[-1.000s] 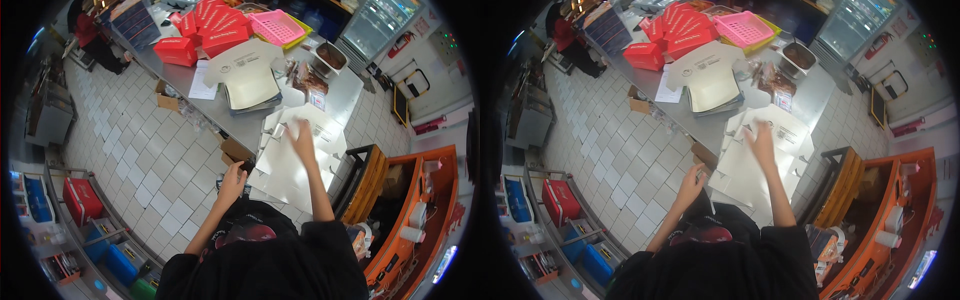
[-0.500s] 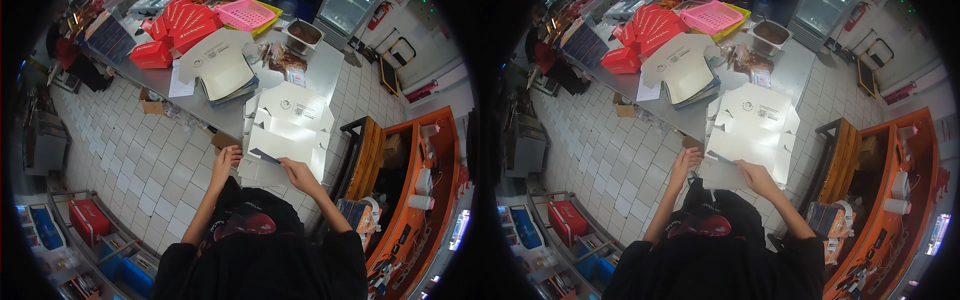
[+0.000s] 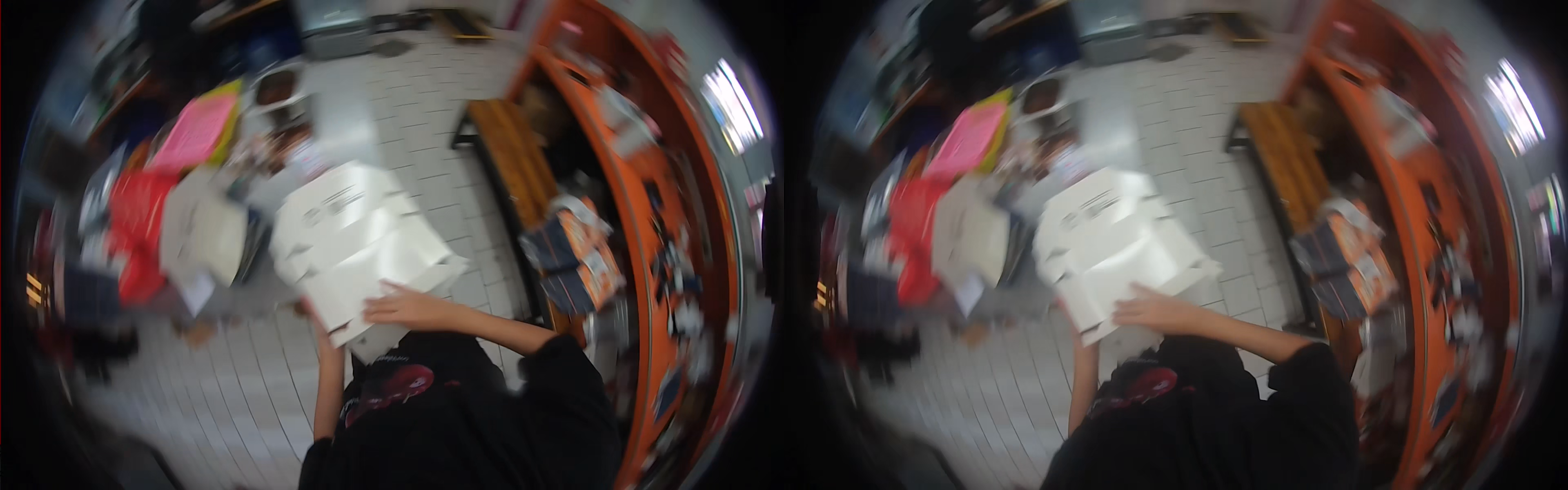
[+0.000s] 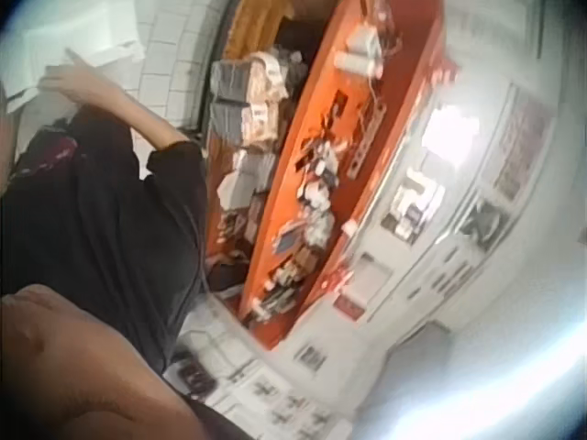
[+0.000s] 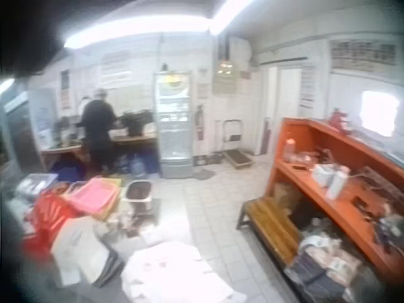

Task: The person assembles cardboard food boxes by hand, folding the flaps and sides of several white and blue flat-packed containers on a kitchen counter.

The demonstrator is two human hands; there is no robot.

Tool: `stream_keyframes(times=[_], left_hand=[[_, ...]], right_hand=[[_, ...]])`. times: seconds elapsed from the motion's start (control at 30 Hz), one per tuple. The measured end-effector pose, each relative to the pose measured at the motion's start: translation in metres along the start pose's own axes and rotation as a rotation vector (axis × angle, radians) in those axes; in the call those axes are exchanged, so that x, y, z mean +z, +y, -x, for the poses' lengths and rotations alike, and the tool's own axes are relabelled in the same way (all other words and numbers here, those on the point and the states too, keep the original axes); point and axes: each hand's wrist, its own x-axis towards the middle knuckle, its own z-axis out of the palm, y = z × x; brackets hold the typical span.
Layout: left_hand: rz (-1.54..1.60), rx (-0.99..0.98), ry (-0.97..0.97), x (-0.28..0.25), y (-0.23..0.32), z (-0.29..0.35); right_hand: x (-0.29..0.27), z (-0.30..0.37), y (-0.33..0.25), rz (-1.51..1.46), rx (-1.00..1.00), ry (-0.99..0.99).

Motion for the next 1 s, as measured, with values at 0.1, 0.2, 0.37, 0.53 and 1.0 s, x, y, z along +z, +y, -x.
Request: stream_keyframes(times=[0.1,0.2,0.37,0.53,1.0], left_hand=[[0.159,-0.257,-0.421,-0.048,0.0,-0.037],[-0.028,-0.388,0.09,0.05,0.036,-0.029],[-0.11,-0.25,-0.067,0.131,0.052,-0.025],[0.029,-0.396,-0.296,0.185,0.055,-0.044],[-0.629,0.41,-0.372,0.243,0.03,-0.01]], right_hand=[[0.008,0.001,-0.005,0.096,-0.062,0.071],[0.019,0.002,-0.011,0.203,0.022,0.076],[0.008,0.017,-0.042,0.388,0.208,0.424],[-0.017,0.021,-0.069,0.485,0.396,0.658],[-0.059,0.048,-0.089,-0.024,0.79,1.338]])
